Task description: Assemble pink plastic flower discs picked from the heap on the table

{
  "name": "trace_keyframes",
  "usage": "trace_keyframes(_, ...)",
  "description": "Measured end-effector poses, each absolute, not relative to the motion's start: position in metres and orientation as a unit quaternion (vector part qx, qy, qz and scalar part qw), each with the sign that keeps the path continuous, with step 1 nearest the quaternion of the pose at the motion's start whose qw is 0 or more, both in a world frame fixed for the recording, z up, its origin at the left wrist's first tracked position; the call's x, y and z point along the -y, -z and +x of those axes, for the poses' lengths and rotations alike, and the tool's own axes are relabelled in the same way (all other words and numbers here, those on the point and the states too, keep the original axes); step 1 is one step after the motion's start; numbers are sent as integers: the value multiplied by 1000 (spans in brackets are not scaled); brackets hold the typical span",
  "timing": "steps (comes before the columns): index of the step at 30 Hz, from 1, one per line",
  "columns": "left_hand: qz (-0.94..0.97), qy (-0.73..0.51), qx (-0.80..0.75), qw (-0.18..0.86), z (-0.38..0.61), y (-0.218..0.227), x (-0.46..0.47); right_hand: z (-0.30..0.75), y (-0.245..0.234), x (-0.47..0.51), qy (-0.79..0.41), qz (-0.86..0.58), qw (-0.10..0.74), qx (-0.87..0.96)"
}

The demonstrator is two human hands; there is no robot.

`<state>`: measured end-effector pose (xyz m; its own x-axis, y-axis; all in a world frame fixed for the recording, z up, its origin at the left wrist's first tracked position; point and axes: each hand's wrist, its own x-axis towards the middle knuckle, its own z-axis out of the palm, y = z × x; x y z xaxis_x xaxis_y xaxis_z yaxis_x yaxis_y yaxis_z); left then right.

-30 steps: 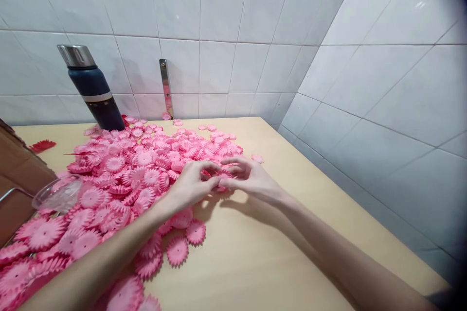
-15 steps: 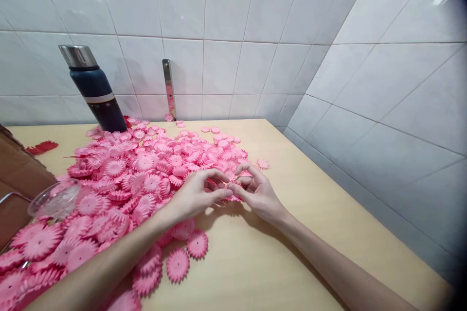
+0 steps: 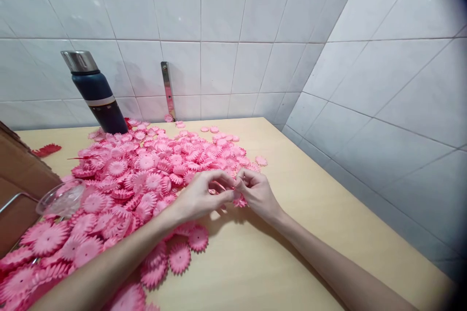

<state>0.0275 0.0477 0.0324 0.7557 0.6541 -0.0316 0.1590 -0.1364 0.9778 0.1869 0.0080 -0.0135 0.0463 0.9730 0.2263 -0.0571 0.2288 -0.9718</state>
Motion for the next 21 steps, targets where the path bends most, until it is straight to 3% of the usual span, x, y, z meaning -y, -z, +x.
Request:
trace_keyframes(7, 817, -266, -347, 376, 25, -48, -53, 190, 7, -8, -423, -437, 614, 503)
trace_keyframes(18, 783, -388, -406, 269, 30, -80, -61, 205, 4, -20, -354, -484, 725, 340)
trace_keyframes(21, 777, -392, -434, 234, 32, -94, -92, 218, 9, -25, -352, -501, 721, 325)
